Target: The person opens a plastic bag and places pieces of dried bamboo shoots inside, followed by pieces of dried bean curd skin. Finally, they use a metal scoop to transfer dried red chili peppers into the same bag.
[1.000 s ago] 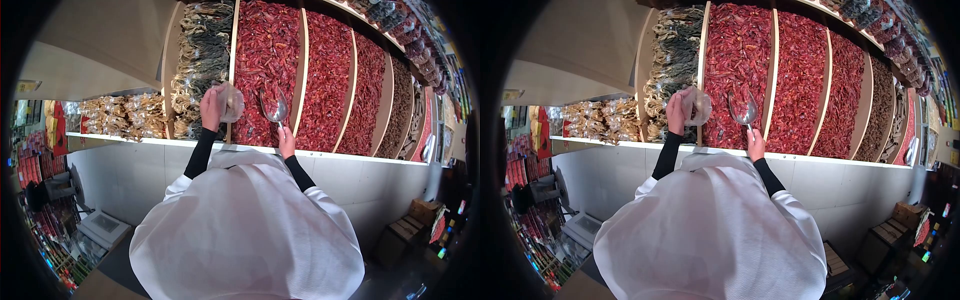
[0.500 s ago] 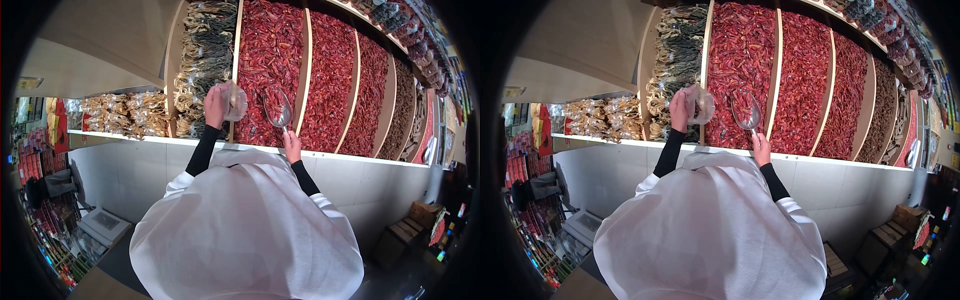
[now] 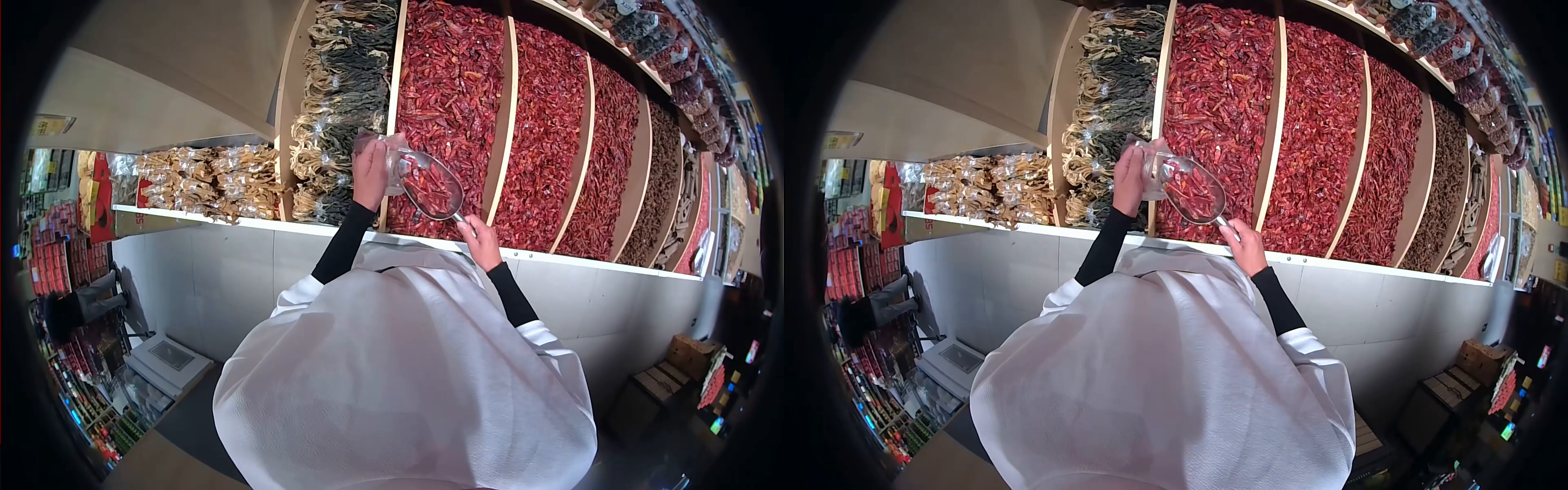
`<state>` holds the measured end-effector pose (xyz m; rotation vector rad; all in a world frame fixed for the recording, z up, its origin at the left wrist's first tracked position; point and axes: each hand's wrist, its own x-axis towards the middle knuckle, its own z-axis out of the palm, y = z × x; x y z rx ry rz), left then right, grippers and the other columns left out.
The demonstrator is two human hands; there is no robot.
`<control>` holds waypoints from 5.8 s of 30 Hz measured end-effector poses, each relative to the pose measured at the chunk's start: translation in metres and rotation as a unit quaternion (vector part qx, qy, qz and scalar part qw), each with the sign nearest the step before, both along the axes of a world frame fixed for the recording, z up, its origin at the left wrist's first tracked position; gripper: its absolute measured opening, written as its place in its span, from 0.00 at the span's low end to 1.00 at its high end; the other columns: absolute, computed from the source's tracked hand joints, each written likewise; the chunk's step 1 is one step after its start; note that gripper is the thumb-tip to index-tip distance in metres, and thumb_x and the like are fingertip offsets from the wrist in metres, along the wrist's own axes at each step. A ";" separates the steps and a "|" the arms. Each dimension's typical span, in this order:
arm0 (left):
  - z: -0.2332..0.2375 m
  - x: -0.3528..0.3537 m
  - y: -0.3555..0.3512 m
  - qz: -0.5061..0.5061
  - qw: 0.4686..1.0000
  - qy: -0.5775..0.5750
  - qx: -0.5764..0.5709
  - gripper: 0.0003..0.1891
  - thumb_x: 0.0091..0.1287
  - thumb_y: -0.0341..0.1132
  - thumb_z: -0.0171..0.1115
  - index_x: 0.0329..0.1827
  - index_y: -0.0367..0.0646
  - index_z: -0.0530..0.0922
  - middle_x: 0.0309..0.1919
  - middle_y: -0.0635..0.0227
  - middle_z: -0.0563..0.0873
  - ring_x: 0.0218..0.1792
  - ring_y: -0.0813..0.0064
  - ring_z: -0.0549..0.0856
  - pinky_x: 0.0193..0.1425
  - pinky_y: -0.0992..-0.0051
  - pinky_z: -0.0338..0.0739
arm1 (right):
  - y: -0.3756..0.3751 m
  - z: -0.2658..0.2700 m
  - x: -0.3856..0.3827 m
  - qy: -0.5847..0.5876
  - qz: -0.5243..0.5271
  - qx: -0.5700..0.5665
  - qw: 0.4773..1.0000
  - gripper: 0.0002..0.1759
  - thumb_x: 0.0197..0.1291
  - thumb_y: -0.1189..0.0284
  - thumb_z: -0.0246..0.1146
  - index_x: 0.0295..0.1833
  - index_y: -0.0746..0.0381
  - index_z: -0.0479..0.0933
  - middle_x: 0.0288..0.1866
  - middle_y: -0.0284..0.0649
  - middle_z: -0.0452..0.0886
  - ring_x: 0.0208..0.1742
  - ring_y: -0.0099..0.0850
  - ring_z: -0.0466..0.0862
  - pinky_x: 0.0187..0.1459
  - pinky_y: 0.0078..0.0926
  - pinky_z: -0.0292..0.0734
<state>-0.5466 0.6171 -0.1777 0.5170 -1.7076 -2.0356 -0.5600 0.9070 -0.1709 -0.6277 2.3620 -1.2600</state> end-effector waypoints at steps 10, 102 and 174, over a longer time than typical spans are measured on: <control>0.045 0.020 0.006 -0.022 0.998 0.020 0.050 0.18 0.79 0.36 0.41 0.51 0.32 0.79 0.53 0.58 0.85 0.53 0.76 0.82 0.62 0.78 0.70 | -0.063 0.047 -0.043 -0.039 0.162 -0.002 0.986 0.17 0.69 0.61 0.59 0.40 0.67 0.79 0.25 0.48 0.76 0.25 0.36 0.75 0.34 0.36 0.71; 0.037 0.034 -0.010 0.048 0.991 -0.054 0.116 0.17 0.77 0.45 0.51 0.32 0.45 0.80 0.17 0.82 0.73 0.16 0.90 0.70 0.19 0.85 0.62 | -0.037 -0.099 -0.024 0.095 -0.140 0.066 0.983 0.14 0.72 0.62 0.54 0.44 0.63 0.73 0.30 0.57 0.80 0.33 0.59 0.80 0.33 0.55 0.70; 0.045 0.025 -0.028 0.075 0.995 -0.036 0.057 0.20 0.80 0.44 0.44 0.46 0.42 0.83 0.17 0.83 0.70 0.14 0.92 0.63 0.17 0.85 0.57 | -0.030 0.118 -0.003 0.061 0.013 0.022 0.998 0.12 0.65 0.68 0.64 0.41 0.68 0.75 0.25 0.46 0.80 0.26 0.41 0.81 0.29 0.36 0.72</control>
